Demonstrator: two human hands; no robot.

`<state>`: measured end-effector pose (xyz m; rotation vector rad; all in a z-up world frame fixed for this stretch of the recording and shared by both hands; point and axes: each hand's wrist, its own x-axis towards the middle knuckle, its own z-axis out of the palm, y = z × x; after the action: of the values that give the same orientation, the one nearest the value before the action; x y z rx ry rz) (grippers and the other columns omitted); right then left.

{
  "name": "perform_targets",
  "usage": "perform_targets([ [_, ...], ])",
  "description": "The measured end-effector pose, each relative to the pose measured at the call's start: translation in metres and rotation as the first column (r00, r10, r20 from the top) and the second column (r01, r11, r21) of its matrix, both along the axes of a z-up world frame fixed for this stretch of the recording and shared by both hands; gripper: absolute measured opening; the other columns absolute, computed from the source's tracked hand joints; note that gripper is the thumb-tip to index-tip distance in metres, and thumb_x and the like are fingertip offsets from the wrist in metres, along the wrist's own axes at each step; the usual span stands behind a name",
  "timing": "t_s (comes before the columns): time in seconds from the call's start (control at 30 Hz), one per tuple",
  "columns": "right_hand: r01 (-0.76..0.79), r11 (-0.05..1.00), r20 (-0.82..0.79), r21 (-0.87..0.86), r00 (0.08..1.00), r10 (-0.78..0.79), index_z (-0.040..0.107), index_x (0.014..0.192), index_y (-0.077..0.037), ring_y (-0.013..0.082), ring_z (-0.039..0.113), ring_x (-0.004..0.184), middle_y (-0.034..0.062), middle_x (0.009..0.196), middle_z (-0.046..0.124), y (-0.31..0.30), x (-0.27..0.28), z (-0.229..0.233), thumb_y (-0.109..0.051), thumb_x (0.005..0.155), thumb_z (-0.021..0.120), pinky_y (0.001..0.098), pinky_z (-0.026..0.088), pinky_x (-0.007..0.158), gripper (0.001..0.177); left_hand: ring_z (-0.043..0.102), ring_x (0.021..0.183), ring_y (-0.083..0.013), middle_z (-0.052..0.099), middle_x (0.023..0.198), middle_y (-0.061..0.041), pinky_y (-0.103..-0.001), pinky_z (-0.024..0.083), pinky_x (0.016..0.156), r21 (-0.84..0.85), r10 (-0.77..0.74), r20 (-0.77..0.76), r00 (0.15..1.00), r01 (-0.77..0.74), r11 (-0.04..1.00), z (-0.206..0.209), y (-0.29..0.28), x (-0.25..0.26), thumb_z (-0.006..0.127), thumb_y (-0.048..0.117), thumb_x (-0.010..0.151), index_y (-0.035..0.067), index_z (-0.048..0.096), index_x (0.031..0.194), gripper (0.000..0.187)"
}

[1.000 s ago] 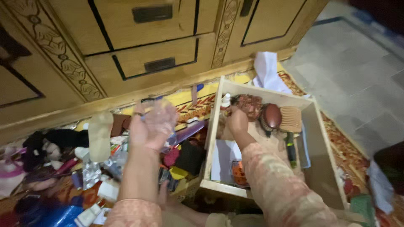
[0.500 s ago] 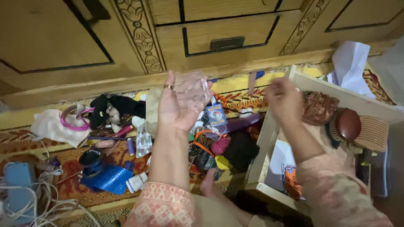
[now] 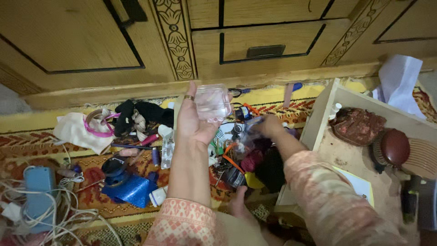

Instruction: The person sits on the floor and sorts through a cluttered pile of miscellaneous items, including papers, hair accessories, and small containers. They pick up and place items into an open drawer, organizing the contents.

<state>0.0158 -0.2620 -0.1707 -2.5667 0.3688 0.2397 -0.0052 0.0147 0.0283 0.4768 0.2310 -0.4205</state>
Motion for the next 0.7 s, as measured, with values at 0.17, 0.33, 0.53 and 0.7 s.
perform_targets([
  [0.17, 0.253, 0.950, 0.027, -0.182, 0.967, -0.253, 0.073, 0.111, -0.001, 0.0383, 0.068, 0.109, 0.0238, 0.117, 0.070, 0.001, -0.014, 0.043, -0.026, 0.079, 0.080, 0.0475, 0.055, 0.093, 0.041, 0.072, 0.096, -0.0405, 0.073, 0.105, -0.025, -0.054, 0.058, 0.086, 0.025, 0.038, -0.113, 0.993, -0.035, 0.999, -0.002, -0.009, 0.001, 0.056, 0.054, 0.098, -0.004, 0.061, 0.120, 0.062],
  [0.33, -0.155, 0.906, 0.330, -0.394, 0.896, 0.297, 0.068, 0.124, -0.007, 0.0397, 0.063, 0.121, 0.0189, 0.129, 0.064, 0.045, -0.004, 0.045, -0.003, 0.085, 0.062, 0.0456, 0.052, 0.104, 0.039, 0.072, 0.094, -0.0386, 0.074, 0.103, -0.023, -0.055, 0.060, 0.082, -0.013, -0.032, -0.027, 0.999, 0.032, 0.999, -0.006, -0.016, 0.000, 0.054, 0.054, 0.097, -0.006, 0.063, 0.121, 0.065],
  [0.53, -0.372, 0.864, 0.315, -0.340, 0.820, 0.477, 0.065, 0.130, -0.009, 0.0393, 0.058, 0.118, 0.0213, 0.130, 0.058, 0.060, 0.002, 0.034, -0.005, 0.076, 0.071, 0.0456, 0.049, 0.102, 0.054, 0.072, 0.093, -0.0372, 0.073, 0.107, -0.024, -0.053, 0.059, 0.082, 0.044, 0.026, -0.038, 0.999, -0.025, 0.999, -0.013, -0.012, 0.004, 0.055, 0.052, 0.097, -0.006, 0.063, 0.122, 0.064],
  [0.7, -0.083, 0.992, 0.176, -0.099, 0.979, 0.099, 0.067, 0.120, -0.011, 0.0388, 0.065, 0.108, 0.0235, 0.128, 0.059, 0.053, -0.004, 0.065, -0.023, 0.072, 0.091, 0.0428, 0.054, 0.098, 0.055, 0.070, 0.099, -0.0396, 0.069, 0.114, -0.025, -0.053, 0.060, 0.085, -0.016, 0.067, -0.050, 0.997, -0.068, 0.998, -0.016, -0.001, 0.012, 0.056, 0.055, 0.098, -0.008, 0.061, 0.122, 0.067],
])
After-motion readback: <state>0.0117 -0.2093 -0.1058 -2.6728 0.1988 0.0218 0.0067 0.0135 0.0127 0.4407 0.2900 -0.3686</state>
